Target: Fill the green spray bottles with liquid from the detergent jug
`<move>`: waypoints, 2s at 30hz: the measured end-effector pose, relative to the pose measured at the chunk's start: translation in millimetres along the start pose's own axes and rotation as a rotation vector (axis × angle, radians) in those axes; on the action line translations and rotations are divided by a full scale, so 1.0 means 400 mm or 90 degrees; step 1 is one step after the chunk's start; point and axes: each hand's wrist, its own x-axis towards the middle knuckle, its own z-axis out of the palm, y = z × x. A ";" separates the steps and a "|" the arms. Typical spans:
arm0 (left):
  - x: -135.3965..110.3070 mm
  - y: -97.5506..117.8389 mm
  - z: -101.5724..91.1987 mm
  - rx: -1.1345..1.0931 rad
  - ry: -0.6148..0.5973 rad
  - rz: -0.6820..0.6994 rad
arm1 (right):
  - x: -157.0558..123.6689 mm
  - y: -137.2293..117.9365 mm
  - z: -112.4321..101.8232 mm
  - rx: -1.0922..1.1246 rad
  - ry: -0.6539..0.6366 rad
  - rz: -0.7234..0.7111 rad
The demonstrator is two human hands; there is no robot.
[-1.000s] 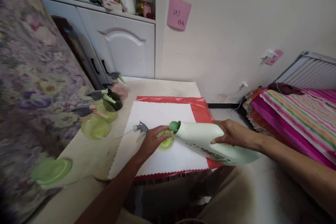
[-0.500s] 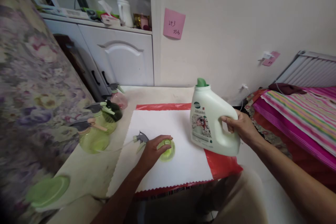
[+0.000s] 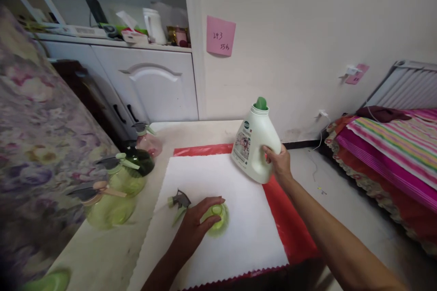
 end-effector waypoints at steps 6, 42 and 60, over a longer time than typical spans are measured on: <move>-0.001 -0.008 -0.002 -0.002 -0.036 0.008 | -0.009 0.028 0.115 0.004 -0.048 0.017; -0.032 -0.077 -0.011 -0.030 -0.061 -0.092 | -0.408 0.108 -0.018 -0.073 -0.484 0.010; -0.065 -0.032 0.102 -0.045 0.088 -0.084 | -0.416 0.093 -0.068 -0.044 -0.460 -0.063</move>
